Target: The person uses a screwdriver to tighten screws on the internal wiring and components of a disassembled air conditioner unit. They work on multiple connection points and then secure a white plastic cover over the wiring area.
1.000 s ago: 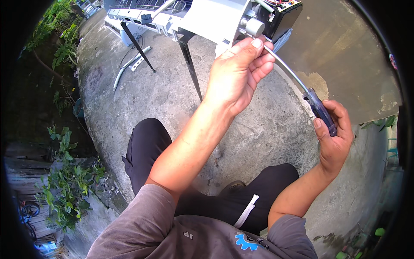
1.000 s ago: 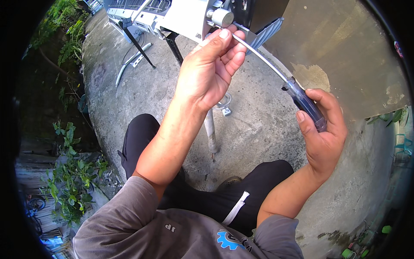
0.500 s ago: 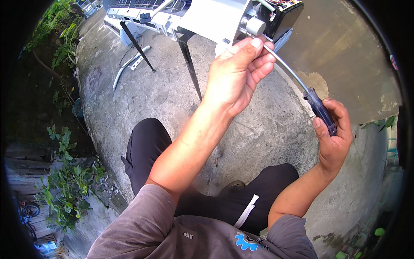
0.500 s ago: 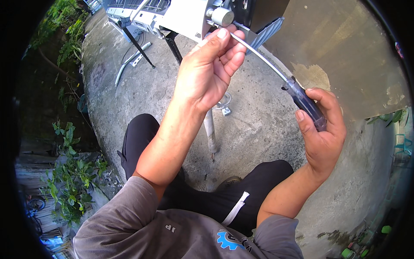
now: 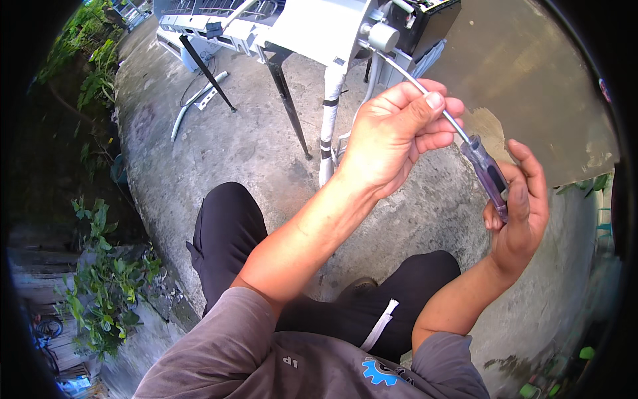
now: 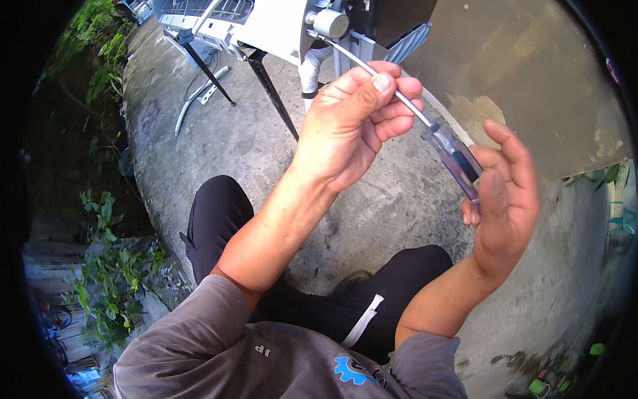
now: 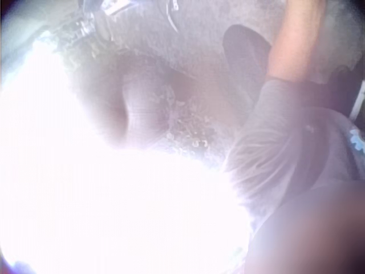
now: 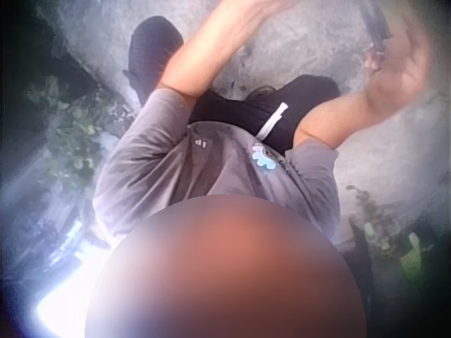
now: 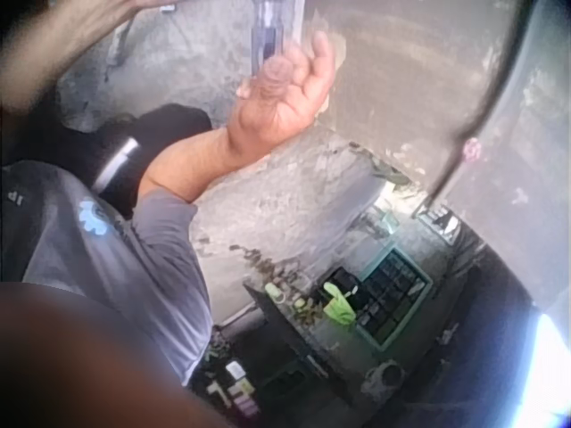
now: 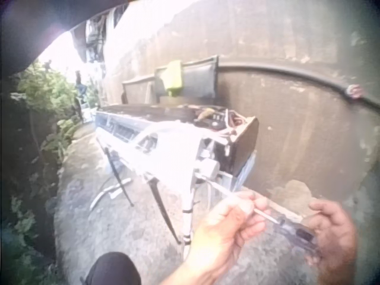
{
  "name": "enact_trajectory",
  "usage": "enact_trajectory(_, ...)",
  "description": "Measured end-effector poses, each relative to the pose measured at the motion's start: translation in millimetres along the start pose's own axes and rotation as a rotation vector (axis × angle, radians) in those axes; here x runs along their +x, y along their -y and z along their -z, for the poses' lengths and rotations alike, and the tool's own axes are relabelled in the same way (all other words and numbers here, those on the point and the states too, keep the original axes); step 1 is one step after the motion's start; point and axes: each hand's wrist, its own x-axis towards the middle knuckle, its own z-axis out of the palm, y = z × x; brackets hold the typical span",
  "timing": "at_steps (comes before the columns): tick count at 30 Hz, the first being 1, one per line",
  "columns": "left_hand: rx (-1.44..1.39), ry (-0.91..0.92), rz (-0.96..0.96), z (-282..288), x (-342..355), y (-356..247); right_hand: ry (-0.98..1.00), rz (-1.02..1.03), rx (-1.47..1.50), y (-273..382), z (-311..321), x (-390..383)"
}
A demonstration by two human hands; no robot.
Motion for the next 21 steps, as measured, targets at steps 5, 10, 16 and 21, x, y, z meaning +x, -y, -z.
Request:
enact_trajectory(5, 0.115, -0.144, -0.047, -10, 3, 7, 0.077, 0.357, -0.257, 4, 14, -7)
enact_trajectory(10, 0.052, -0.054, 0.000, -13, 4, 5, -0.216, 0.260, -0.329, 6, -2, -12)
enact_trajectory(16, 0.030, 0.277, 0.032, -26, -13, 43, -0.139, 0.091, -0.172, -1, -4, 1)
enact_trajectory(21, 0.192, 0.086, 0.049, -33, -7, 49, -0.122, 0.296, -0.342, -9, 3, -9)
